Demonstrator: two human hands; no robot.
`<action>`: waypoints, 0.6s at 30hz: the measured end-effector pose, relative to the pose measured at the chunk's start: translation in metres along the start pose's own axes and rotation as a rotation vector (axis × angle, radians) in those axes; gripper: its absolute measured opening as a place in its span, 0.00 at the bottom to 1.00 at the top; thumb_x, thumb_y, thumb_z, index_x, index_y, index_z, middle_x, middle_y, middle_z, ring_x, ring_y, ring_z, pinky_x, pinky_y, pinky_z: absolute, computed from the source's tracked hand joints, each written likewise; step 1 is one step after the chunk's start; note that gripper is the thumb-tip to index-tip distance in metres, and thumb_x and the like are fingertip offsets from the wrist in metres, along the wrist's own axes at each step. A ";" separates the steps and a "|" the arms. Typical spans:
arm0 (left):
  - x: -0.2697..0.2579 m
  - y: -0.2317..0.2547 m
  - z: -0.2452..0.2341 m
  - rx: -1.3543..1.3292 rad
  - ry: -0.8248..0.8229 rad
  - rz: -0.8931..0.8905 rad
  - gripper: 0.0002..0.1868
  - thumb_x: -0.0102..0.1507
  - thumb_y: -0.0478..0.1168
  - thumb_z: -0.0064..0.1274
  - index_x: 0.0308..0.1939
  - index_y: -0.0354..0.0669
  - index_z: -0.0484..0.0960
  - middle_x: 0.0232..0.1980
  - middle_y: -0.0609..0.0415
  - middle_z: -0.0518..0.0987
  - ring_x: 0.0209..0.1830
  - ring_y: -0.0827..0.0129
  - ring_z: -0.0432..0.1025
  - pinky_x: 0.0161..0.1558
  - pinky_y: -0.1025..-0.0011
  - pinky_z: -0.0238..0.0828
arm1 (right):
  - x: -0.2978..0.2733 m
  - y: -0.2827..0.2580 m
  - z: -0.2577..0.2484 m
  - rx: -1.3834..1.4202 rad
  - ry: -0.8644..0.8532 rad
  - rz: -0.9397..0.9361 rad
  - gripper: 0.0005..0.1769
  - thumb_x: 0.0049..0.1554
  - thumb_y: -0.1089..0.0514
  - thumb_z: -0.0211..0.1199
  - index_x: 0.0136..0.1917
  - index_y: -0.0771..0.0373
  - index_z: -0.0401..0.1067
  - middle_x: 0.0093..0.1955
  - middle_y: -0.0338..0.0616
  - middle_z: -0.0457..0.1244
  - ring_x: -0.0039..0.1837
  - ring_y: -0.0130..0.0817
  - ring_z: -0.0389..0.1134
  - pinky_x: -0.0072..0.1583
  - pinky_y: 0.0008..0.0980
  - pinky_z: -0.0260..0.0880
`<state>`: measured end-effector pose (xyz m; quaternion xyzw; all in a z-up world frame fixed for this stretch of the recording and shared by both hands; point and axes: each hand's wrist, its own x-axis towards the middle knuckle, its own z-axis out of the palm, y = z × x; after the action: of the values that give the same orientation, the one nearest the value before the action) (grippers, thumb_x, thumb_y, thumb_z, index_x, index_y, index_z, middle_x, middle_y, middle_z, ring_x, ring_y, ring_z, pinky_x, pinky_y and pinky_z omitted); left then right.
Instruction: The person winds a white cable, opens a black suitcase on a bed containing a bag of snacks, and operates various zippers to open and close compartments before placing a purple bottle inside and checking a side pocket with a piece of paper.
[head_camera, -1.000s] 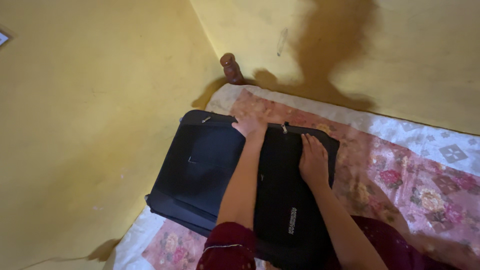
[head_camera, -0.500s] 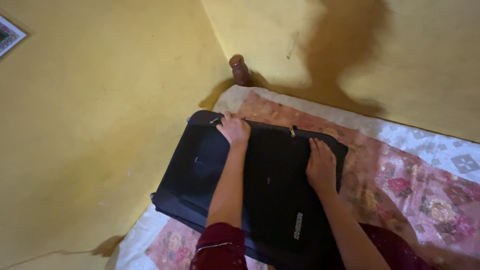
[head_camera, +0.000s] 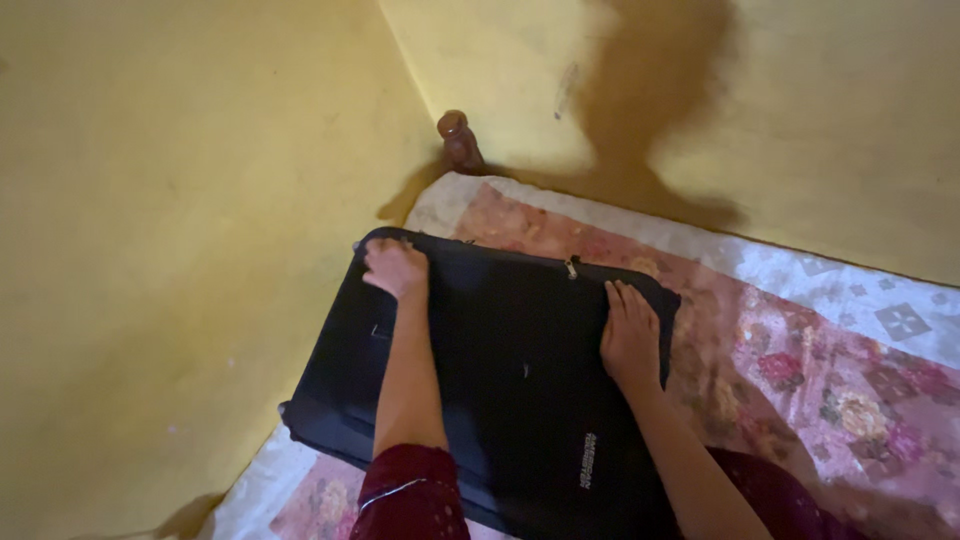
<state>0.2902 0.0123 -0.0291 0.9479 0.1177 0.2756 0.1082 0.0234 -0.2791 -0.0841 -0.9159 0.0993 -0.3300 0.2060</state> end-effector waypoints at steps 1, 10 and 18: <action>0.000 -0.004 0.003 -0.094 -0.017 -0.077 0.12 0.59 0.49 0.61 0.37 0.46 0.87 0.54 0.52 0.75 0.56 0.52 0.69 0.51 0.48 0.62 | 0.000 -0.001 0.000 -0.004 -0.010 0.006 0.28 0.61 0.62 0.51 0.75 0.62 0.63 0.74 0.50 0.59 0.77 0.46 0.57 0.74 0.46 0.54; -0.017 -0.078 0.001 -0.571 0.087 0.283 0.16 0.63 0.45 0.59 0.52 0.45 0.81 0.56 0.44 0.79 0.60 0.47 0.73 0.63 0.55 0.67 | 0.000 -0.005 -0.003 0.021 0.052 -0.009 0.28 0.61 0.63 0.50 0.74 0.62 0.63 0.74 0.50 0.60 0.77 0.46 0.58 0.75 0.46 0.54; -0.110 -0.091 -0.086 -0.219 -0.355 0.539 0.35 0.67 0.61 0.49 0.76 0.56 0.68 0.81 0.40 0.58 0.82 0.45 0.49 0.76 0.41 0.38 | 0.000 -0.006 -0.007 0.089 0.026 0.015 0.26 0.62 0.63 0.49 0.73 0.66 0.66 0.73 0.55 0.60 0.76 0.50 0.59 0.74 0.49 0.54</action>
<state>0.1380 0.0800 -0.0372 0.9608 -0.1879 0.1362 0.1515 0.0190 -0.2754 -0.0767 -0.9006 0.0940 -0.3443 0.2479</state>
